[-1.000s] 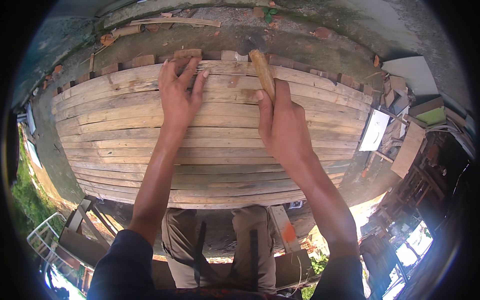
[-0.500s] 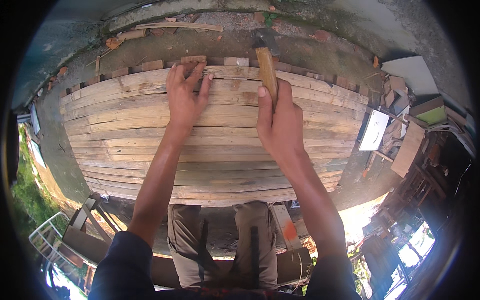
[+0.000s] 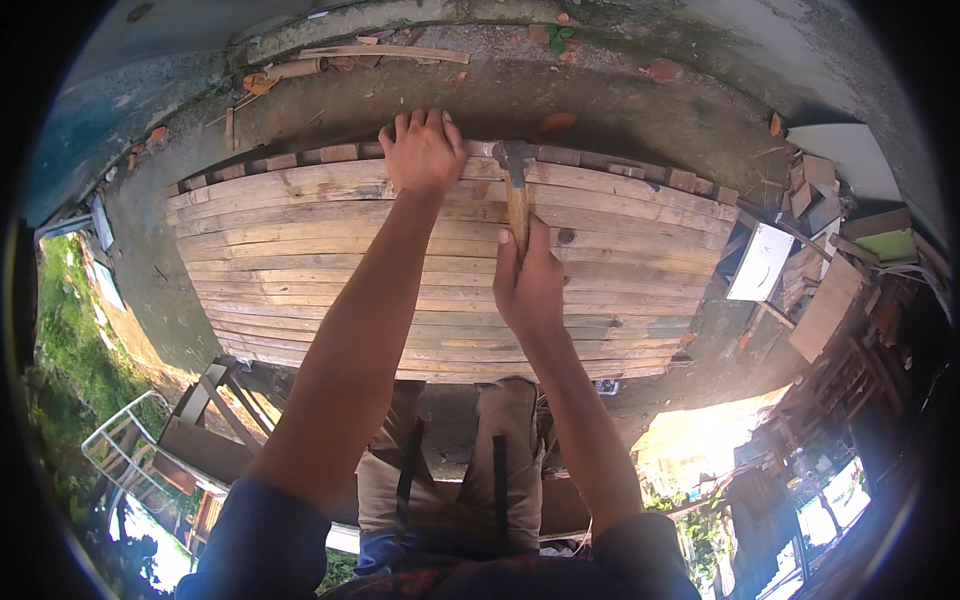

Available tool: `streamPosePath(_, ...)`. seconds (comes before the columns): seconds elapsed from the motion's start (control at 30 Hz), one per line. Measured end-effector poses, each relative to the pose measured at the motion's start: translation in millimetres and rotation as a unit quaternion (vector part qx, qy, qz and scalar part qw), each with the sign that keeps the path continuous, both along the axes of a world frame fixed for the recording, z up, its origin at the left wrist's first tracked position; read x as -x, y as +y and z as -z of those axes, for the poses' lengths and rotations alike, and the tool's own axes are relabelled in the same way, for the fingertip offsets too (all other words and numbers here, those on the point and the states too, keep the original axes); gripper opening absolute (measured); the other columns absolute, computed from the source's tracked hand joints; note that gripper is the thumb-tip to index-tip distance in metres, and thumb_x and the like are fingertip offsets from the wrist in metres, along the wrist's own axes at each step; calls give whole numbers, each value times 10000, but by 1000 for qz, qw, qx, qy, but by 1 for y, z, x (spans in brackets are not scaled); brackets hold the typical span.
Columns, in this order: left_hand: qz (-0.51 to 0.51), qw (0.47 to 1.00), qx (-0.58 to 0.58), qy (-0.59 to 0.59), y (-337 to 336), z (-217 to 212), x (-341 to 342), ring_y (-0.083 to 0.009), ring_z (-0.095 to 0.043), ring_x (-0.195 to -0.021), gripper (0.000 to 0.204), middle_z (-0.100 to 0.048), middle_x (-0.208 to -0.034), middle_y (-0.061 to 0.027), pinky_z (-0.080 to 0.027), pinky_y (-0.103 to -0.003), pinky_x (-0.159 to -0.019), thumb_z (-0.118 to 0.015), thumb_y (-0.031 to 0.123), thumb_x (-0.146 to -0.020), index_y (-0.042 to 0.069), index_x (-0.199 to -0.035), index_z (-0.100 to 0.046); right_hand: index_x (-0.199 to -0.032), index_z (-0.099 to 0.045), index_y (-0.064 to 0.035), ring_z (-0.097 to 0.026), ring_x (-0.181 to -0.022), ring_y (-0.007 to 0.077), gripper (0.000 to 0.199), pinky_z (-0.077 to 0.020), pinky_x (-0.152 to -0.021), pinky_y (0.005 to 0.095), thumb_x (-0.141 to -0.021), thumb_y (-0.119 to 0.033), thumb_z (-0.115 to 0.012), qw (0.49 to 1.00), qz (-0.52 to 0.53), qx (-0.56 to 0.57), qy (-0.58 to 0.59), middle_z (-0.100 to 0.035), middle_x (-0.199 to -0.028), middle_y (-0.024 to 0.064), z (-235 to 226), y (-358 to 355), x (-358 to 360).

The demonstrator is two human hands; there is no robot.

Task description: The person repeatedly hammers nails into a wooden pallet using a hammer. They pick up nails from a nearby surface and drive them into the wood, working across different sections of the pallet.

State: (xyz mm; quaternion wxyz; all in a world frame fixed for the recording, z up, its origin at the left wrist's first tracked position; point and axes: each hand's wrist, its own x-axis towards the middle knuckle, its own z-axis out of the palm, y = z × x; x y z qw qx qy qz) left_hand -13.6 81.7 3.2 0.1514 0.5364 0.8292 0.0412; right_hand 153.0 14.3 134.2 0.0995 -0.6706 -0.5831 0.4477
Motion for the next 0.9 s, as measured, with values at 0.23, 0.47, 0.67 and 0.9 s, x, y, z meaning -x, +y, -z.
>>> streamPosePath(0.23, -7, 999, 37, -38, 4, -3, 3, -283, -635, -1045, 330, -727, -1057, -91, -390, -493, -948, -447, 280, -986, 79, -971, -709, -1363, -425, 15, -707, -711, 431, 413, -540, -588, 472, -1027, -194, -543, 997, -74, 18, 22, -671, -767, 240, 5, -7, -5)
streamPosePath(0.47, -7, 999, 7, -36, 2, -2, 3, -275, -633, -1046, 323, -727, -1050, -84, -392, -483, -938, -456, 279, -979, 82, -967, -712, -1356, -421, 14, -695, -688, 444, 401, -536, -570, 484, -1023, -174, -541, 998, -66, 12, 15, -662, -750, 249, -2, 2, -4)
streamPosePath(0.67, -6, 1000, -1, -25, 0, -2, 2, -270, -632, -1054, 324, -727, -1058, -80, -399, -484, -933, -454, 281, -978, 93, -981, -718, -1338, -413, 5, -687, -669, 444, 381, -519, -550, 502, -1030, -181, -536, 998, -58, 32, 7, -641, -699, 232, -5, -1, -1)
streamPosePath(0.9, -4, 1000, -9, -8, 0, -3, 2, -268, -645, -1025, 314, -731, -1011, -74, -428, -470, -897, -453, 268, -986, 88, -956, -709, -1289, -469, 7, -689, -659, 432, 302, -517, -548, 468, -1038, -152, -523, 997, -75, 12, 16, -646, -706, 207, -3, 9, 0)
